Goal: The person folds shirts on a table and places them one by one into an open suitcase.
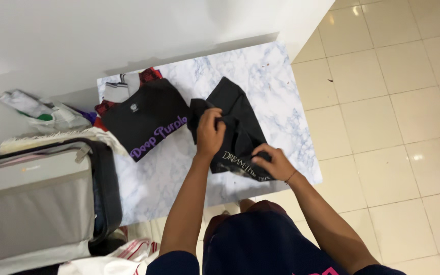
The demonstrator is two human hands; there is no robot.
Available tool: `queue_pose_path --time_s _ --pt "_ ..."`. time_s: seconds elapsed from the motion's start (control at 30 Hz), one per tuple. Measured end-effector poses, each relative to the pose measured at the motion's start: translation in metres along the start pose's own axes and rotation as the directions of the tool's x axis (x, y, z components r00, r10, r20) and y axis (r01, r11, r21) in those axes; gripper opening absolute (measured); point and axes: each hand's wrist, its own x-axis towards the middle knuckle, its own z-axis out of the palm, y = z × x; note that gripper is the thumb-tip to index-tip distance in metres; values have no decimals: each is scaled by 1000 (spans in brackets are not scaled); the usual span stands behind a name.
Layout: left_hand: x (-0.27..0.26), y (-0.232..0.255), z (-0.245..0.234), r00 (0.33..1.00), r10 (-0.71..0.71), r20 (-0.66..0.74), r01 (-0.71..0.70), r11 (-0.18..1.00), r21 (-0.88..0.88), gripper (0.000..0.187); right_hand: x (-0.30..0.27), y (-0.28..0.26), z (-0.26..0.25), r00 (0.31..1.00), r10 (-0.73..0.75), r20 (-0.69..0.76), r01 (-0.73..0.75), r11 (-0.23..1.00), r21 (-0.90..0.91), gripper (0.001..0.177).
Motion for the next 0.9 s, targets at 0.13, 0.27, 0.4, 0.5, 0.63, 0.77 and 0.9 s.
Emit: queue_pose_path --time_s 0.13,0.27,0.4,0.5,0.63,0.77,0.9 --pt "-47 -8 -43 960 -185 -212 80 902 -425 18 -22 -41 59 913 -207 351 212 977 25 34" --pt "-131 -35 -101 788 -421 -449 249 885 -393 22 -64 -74 153 853 -213 475 243 970 -1 35" --pt "-220 -60 -160 368 -892 -263 559 438 -704 30 -86 -90 208 720 -86 689 90 996 30 48" --pt "-282 -81 -171 452 -822 -347 718 566 -405 46 -76 -77 225 788 -292 542 333 943 24 43" --pt "-315 -72 -162 681 -634 -365 645 756 -109 53 -24 -27 179 934 -332 133 357 887 -294 45" --pt "-304 -55 -138 855 -490 -170 513 848 137 56 -4 18 122 953 -299 53 268 746 -610 75" --pt "-274 -50 -113 911 -412 28 384 871 305 62 -21 40 100 966 247 77 -52 478 -877 76"
